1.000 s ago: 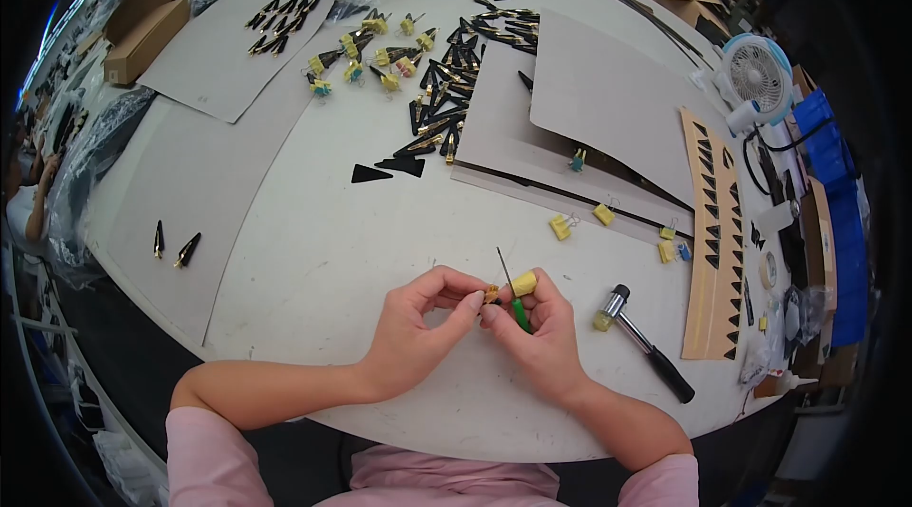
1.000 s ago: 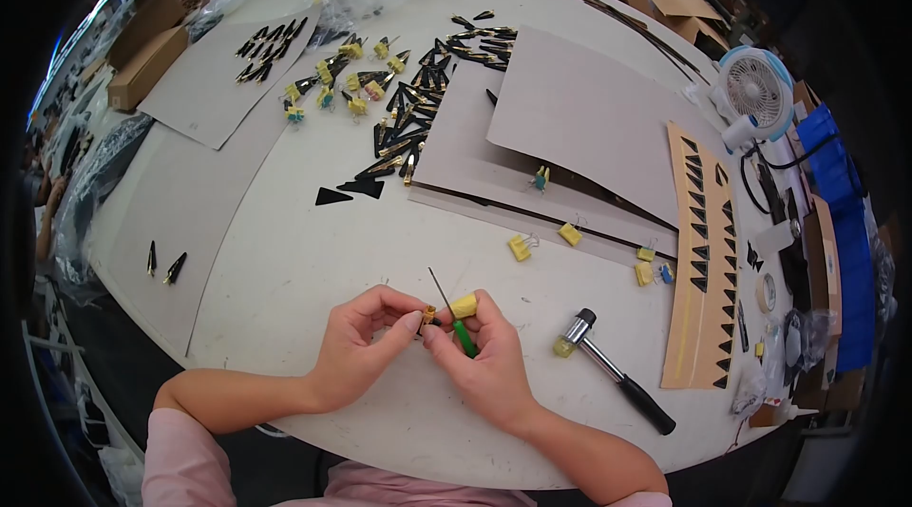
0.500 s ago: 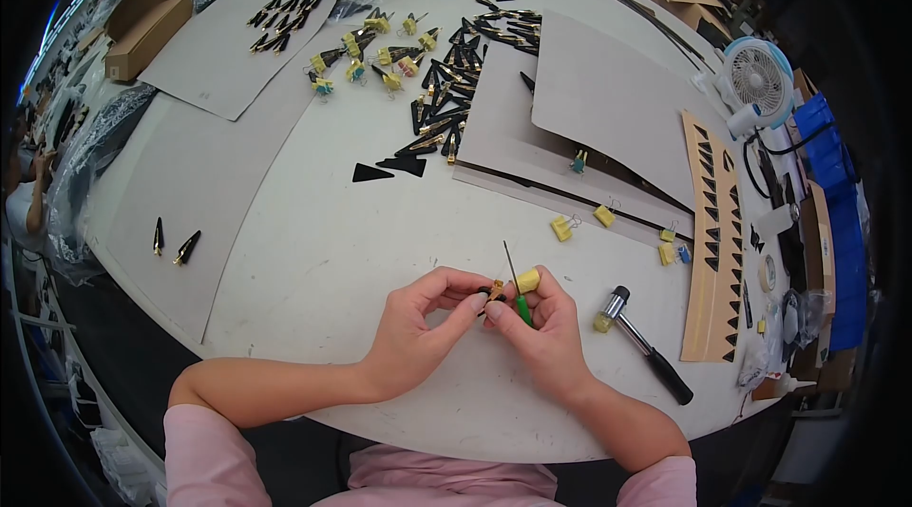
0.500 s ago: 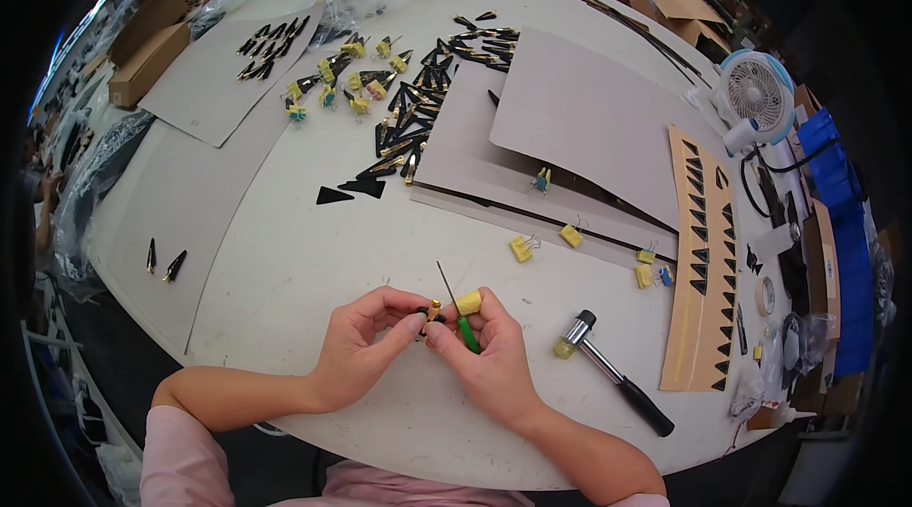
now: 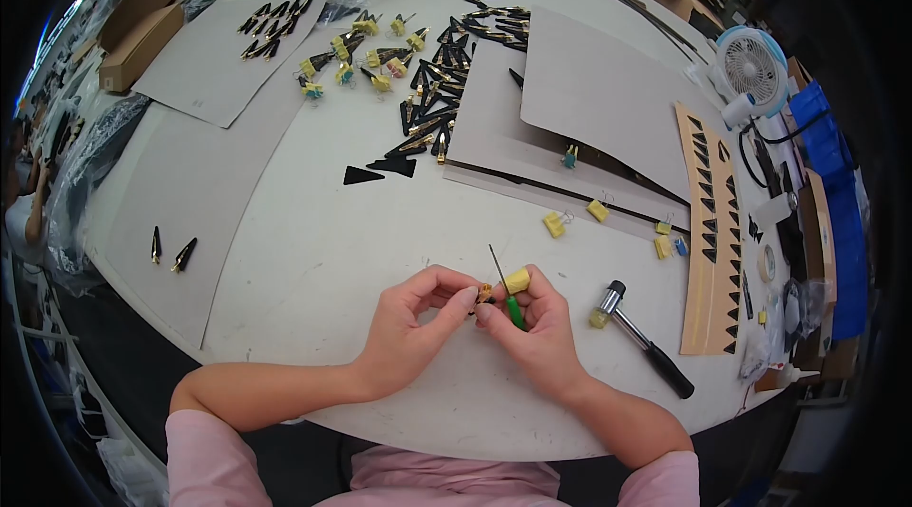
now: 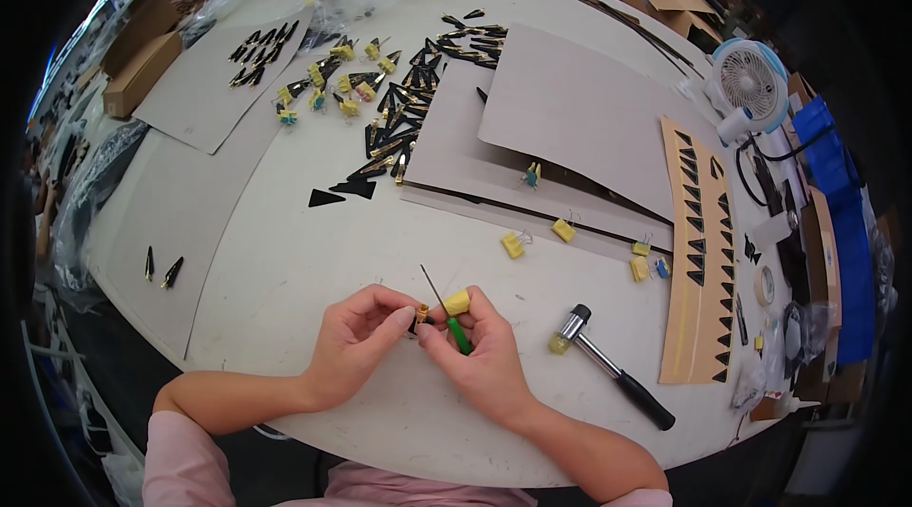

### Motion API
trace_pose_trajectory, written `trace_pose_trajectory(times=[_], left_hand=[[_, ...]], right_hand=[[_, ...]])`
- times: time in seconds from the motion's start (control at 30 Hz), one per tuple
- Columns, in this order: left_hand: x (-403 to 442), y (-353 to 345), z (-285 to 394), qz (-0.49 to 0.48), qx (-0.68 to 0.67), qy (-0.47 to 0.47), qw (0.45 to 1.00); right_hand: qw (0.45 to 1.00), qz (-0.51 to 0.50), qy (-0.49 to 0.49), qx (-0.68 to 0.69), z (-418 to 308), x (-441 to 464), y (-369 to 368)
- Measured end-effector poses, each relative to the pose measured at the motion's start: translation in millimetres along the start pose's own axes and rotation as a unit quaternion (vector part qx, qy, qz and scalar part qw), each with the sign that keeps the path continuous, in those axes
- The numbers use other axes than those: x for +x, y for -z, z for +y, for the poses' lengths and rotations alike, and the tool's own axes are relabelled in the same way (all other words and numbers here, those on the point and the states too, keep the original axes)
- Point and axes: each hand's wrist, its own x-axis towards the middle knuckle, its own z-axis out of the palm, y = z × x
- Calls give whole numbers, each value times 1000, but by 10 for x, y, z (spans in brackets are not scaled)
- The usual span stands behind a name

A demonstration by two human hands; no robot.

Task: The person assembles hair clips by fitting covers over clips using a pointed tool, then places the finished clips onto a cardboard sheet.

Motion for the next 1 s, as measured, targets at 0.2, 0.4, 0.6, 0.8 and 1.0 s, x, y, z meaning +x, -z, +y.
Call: trace_pose_trajectory(times=[0.2,0.4,0.6,0.8,1.0], left_hand=[[-12,-5,48,-15,26,-12,999],[-20,-8,54,-14,19,-7,1000],[-17,-13,49,-11,15,-8,1000],[-13,-5,84,-16,-10,25,1000],[-23,8,63,-17,7,4,1000]], right_hand=[[1000,11,4,-7,2,-4,-15],[1000,13,-7,-2,-48,4,-22],[1000,5,-17,9,-67,10,-14],[1000,14,-17,1,-50,4,-21],[1000,13,6,-27,-18,-18,-45]])
